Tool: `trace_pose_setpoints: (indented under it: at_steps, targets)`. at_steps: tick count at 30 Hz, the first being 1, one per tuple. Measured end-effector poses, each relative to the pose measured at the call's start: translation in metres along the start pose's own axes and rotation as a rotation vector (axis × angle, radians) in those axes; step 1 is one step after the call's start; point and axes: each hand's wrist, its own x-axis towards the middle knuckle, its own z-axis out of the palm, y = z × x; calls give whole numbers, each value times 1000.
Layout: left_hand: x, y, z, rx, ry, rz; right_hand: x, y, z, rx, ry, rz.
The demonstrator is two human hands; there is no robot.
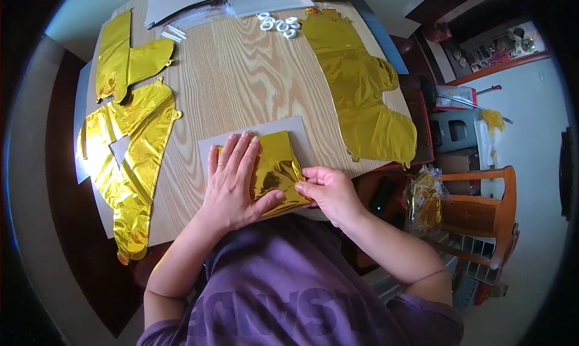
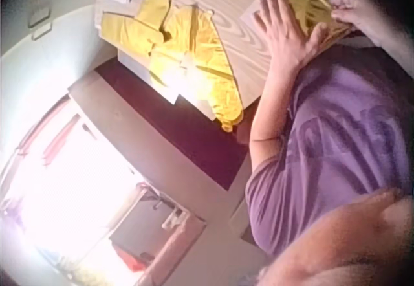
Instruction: Folding gold foil balloons neatly on a wooden table.
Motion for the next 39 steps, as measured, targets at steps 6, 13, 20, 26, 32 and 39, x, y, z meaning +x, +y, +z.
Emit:
trace_pose_setpoints:
  at_steps: [6,13,20,26,32,39]
  targets:
    - [1,1,0,14,-20,-7,10,6,-5,-22,-45,-61]
    - [-3,-1,7,50,-2,-1,9,6,-5,-48,-24,-84]
    - [-34,-13,-8,-213,333,-66,9,0,-9,72,-51,-13]
    - [-61,-12,-10,-918,310,-509,12,-8,-10,107,-119,-9]
    - [-51,-5,-6,-1168,299,-589,13,-6,-8,103,-132,-7]
    - [-44,5,-7,-1173,314,-653,12,2,-3,128,-70,-133]
